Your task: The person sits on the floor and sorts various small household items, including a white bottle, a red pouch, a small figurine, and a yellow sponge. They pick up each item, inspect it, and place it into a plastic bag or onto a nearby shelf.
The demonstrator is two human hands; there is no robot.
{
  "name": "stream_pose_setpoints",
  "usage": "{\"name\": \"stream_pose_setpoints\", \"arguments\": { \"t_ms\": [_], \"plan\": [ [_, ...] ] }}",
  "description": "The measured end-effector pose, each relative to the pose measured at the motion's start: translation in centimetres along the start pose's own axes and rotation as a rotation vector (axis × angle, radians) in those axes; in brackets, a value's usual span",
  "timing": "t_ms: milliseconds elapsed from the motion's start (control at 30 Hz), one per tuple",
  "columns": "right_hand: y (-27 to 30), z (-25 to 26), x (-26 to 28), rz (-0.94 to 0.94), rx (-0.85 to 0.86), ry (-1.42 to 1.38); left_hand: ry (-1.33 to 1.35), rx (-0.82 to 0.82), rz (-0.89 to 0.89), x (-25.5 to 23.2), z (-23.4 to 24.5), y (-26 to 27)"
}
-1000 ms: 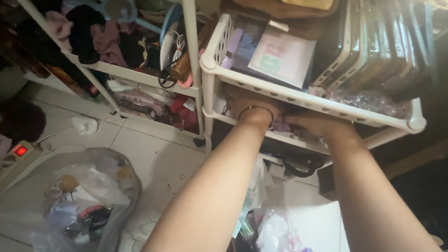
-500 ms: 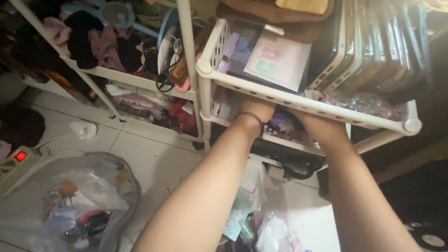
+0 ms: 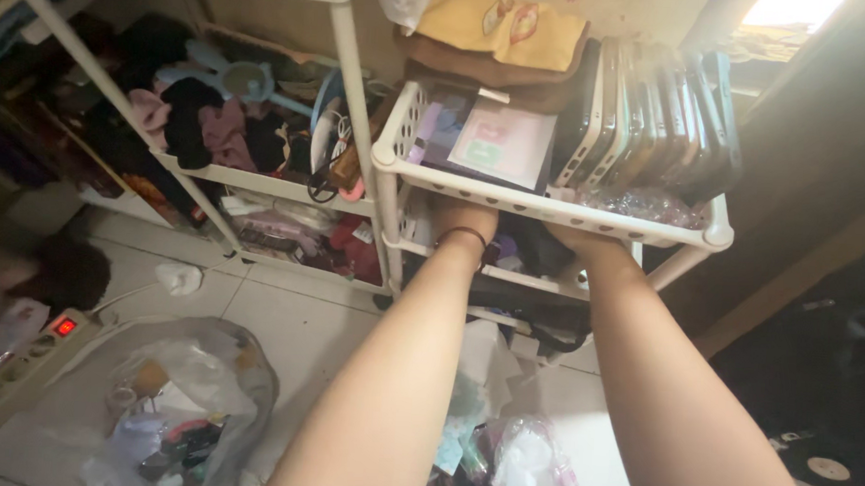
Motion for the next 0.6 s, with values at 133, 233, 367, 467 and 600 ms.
{"name": "stream_pose_setpoints", "arguments": {
  "t_ms": [133,233,367,467,600],
  "plan": [
    [-0.4,-0.3,1.4,0.188,0.009,-0.005,-0.147,0.078,-0.025,1.8,-2.2,-0.8],
    [-0.2,-0.8,1.9,0.06,0.013,0.108,0.037,0.076,-0.064,2.5,-2.4,-0.9],
    [2.3,1.4,3.4,0.053,0.007,-0.406,0.412,0.005,-0.009,1.8,-1.0,-0.5],
    [5.4,4.0,4.4,-0.118,0.234,-0.97,0.74,-0.035,0.193,0.2,0.0,1.5],
    [9.9,9.2,6.9,0.046,0.139,-0.931,1.029,-0.034,0.339,-2.4,2.6,4.6]
  ]
}}
Point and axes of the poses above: each hand's wrist, its own y-axis away from the middle knuckle, its own z-axis out of the back of the hand, x = y × z, the point moved 4 cm from there along -y, towards the middle knuckle, and after that the axes turned 8 degrees about -z, right-handed, at the moved point
